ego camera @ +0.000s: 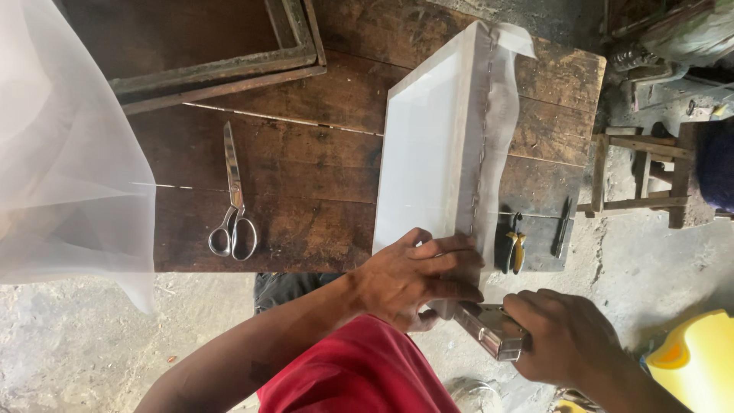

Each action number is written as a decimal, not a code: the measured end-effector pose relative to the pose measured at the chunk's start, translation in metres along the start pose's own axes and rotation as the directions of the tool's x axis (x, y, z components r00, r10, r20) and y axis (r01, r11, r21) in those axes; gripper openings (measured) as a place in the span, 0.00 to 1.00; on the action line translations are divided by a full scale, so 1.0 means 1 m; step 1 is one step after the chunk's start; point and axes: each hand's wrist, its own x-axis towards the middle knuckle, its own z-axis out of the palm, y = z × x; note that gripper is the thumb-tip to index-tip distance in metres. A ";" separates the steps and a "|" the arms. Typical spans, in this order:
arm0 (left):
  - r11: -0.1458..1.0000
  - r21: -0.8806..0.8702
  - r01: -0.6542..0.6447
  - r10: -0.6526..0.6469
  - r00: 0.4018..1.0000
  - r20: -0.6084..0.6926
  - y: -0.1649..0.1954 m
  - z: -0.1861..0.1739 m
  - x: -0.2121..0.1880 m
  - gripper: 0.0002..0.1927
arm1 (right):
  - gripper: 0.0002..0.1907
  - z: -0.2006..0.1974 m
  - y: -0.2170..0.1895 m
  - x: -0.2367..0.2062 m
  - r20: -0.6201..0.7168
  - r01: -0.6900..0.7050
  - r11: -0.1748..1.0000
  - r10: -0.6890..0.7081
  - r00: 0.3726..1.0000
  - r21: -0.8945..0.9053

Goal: The person attaches a white mesh to a rectangular wooden frame using a staple gun. They fold the mesh over the edges and staple it in place, then trim the excess mesh with scissors.

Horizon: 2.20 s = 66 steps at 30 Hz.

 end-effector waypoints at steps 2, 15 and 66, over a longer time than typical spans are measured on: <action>1.000 0.004 -0.012 0.012 1.000 -0.017 0.000 0.000 0.000 0.31 | 0.14 0.002 0.007 -0.005 0.047 -0.027 1.000 0.026 0.999 0.006; 1.000 -0.011 0.004 -0.004 1.000 -0.002 0.005 0.002 0.001 0.33 | 0.16 -0.003 0.020 -0.026 0.184 -0.205 0.978 0.207 0.961 -0.030; 0.717 0.696 0.040 -0.298 0.920 0.255 0.027 -0.015 0.035 0.41 | 0.54 0.210 0.001 0.121 -0.432 -0.399 0.893 0.451 0.781 0.211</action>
